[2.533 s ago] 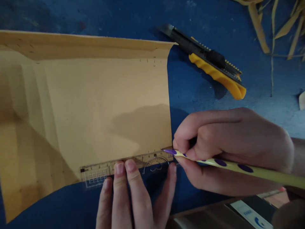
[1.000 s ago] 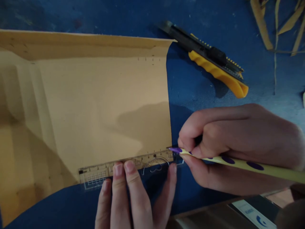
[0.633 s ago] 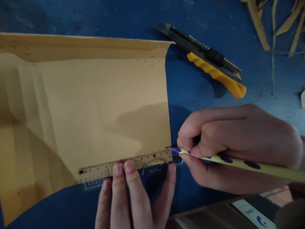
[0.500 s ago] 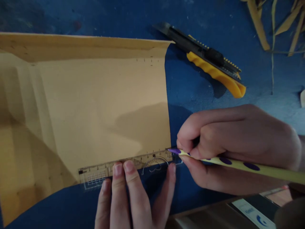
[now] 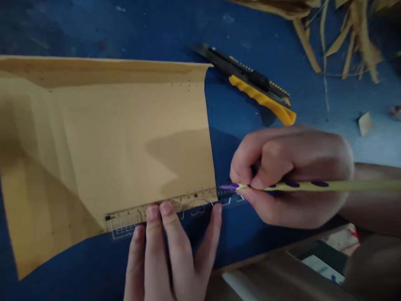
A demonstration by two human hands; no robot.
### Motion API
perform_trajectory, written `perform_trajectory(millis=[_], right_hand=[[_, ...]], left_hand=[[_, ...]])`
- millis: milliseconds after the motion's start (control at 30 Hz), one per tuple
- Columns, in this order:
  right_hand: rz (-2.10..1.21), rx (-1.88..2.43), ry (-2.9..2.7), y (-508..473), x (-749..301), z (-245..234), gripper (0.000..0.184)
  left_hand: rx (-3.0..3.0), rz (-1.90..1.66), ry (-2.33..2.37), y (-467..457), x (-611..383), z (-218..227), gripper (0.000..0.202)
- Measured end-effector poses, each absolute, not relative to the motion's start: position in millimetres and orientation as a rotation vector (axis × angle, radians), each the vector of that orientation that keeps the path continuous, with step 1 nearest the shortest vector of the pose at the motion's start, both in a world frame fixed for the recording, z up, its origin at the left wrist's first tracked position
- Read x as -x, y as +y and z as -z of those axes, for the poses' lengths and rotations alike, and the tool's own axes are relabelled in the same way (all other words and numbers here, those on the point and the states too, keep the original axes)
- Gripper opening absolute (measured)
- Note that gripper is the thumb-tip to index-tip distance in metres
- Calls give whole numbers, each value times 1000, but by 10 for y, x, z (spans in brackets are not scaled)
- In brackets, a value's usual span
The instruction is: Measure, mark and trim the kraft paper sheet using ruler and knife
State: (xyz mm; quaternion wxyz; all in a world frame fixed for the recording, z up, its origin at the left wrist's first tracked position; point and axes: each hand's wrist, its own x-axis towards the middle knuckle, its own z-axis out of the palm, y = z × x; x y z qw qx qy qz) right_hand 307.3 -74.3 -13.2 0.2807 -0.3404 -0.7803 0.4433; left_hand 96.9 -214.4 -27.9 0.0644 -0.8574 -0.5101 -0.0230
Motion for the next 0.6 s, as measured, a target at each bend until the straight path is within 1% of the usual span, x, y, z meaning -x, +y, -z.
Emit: perform_trajectory(millis=[133, 300, 467, 500, 533, 600], right_hand=[[-1164, 832, -1920, -736, -3110, 228, 26], [-1006, 701, -1876, -721, -3094, 319, 24], [-793, 791, -1815, -722, -3007, 383, 18], [-749, 832, -1788, -720, -2982, 397, 16], [-714, 876, -1767, -717, -2958, 410, 14], [-685, 979, -1727, -705, -2916, 420, 13]], left_hand=[[2852, 11, -1452, -2090, -879, 231, 89], [3040, 70, -1246, -1991, -666, 229, 95], [3104, 58, -1151, -1766, -563, 120, 94], [3129, 40, -1117, -1687, -555, 84, 89], [3173, -85, -1085, -1595, -547, 49, 82], [3252, -206, -1036, -1376, -525, -4, 70]])
